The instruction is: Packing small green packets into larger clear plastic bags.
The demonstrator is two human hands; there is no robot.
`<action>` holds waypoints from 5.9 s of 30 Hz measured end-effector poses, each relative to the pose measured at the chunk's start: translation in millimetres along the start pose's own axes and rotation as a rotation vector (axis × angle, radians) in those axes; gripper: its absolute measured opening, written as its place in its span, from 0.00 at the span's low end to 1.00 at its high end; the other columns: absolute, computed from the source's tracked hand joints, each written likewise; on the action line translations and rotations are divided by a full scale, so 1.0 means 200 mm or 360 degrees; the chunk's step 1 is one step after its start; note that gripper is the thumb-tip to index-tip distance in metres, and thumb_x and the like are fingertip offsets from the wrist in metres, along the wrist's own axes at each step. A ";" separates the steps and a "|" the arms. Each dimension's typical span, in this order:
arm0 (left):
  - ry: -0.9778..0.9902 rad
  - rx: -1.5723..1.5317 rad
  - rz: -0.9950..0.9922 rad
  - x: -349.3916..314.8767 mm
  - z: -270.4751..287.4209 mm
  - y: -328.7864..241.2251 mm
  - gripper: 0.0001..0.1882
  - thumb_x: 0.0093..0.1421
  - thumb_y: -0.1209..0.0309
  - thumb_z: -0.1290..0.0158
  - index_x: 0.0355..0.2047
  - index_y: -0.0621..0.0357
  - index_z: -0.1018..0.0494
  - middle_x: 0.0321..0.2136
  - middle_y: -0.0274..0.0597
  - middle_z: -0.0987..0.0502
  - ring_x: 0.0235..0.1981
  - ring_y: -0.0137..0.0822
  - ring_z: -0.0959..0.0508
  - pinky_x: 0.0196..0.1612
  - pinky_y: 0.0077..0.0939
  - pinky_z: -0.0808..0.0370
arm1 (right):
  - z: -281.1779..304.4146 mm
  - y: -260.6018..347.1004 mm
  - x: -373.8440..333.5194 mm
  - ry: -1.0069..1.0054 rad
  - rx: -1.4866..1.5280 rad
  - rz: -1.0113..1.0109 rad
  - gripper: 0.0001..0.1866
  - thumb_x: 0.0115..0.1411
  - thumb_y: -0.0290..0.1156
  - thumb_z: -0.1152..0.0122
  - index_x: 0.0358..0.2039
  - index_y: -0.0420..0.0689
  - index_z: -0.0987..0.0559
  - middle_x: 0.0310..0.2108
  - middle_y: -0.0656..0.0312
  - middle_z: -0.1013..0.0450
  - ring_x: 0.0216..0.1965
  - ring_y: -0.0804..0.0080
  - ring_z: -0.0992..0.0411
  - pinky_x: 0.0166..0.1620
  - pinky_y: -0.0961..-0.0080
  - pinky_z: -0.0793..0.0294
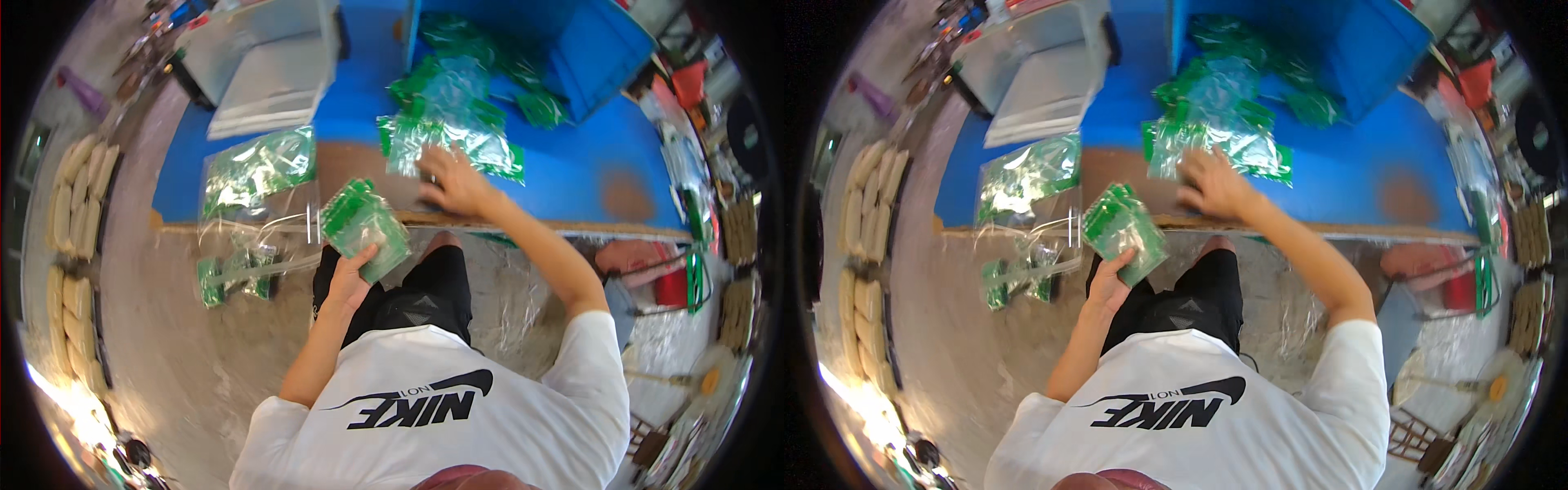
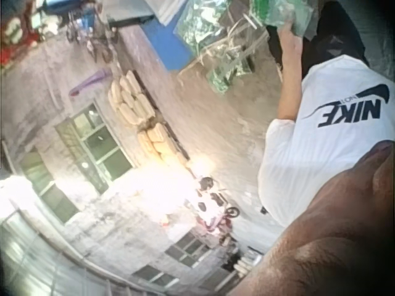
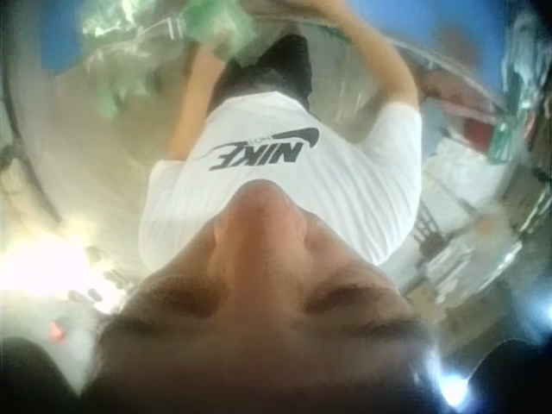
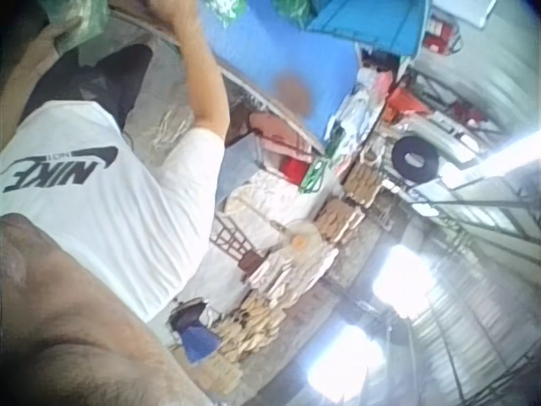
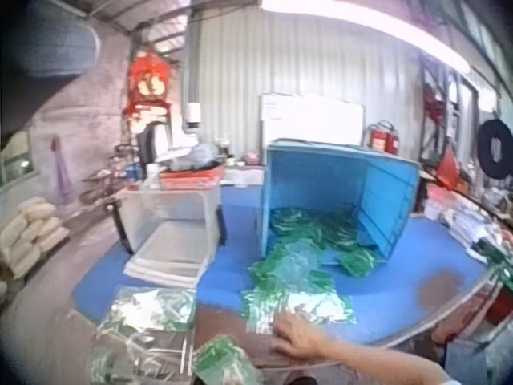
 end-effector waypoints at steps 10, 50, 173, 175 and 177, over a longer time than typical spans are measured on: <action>0.0102 0.0041 0.0038 -0.02 -0.01 0.02 0.28 0.60 0.76 0.41 0.59 0.63 0.36 0.55 0.43 0.28 0.56 0.40 0.27 0.61 0.38 0.30 | -0.03 -0.29 0.05 -0.0575 -0.0511 -0.0312 0.23 0.65 0.45 0.44 0.48 0.36 0.22 0.52 0.43 0.29 0.55 0.44 0.32 0.57 0.56 0.33; 0.0130 -0.0103 0.0111 -0.03 -0.01 0.07 0.26 0.61 0.77 0.43 0.59 0.61 0.35 0.54 0.42 0.27 0.56 0.39 0.27 0.62 0.39 0.31 | -0.03 0.42 -0.31 -0.0129 0.0592 -0.0067 0.25 0.65 0.39 0.46 0.60 0.42 0.29 0.62 0.47 0.35 0.65 0.44 0.41 0.67 0.44 0.48; 0.0377 -0.0443 0.0155 -0.09 0.00 0.03 0.36 0.54 0.72 0.37 0.62 0.60 0.38 0.60 0.47 0.31 0.63 0.48 0.33 0.68 0.50 0.39 | 0.00 -0.13 0.05 -0.0936 0.0605 -0.0568 0.27 0.65 0.51 0.46 0.49 0.38 0.23 0.52 0.45 0.26 0.54 0.49 0.28 0.57 0.58 0.30; 0.0364 -0.0430 0.0142 -0.11 0.09 0.03 0.36 0.54 0.72 0.36 0.62 0.59 0.38 0.60 0.47 0.31 0.63 0.49 0.34 0.68 0.50 0.40 | -0.06 -0.27 0.01 -0.0424 -0.0332 -0.0512 0.30 0.65 0.52 0.47 0.55 0.38 0.27 0.61 0.44 0.35 0.65 0.45 0.40 0.66 0.49 0.44; 0.0408 -0.0478 0.0094 -0.12 0.16 0.00 0.38 0.53 0.72 0.35 0.62 0.60 0.38 0.59 0.46 0.30 0.62 0.49 0.33 0.69 0.50 0.41 | -0.11 -0.08 -0.01 -0.0298 -0.0270 -0.0194 0.31 0.65 0.52 0.49 0.56 0.39 0.28 0.63 0.45 0.37 0.66 0.45 0.44 0.65 0.40 0.47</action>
Point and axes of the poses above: each hand's wrist, its own x-axis towards the middle knuckle, its own z-axis out of the back of the hand, y = z × x, the point moved 1 cm from there along x, towards the middle knuckle
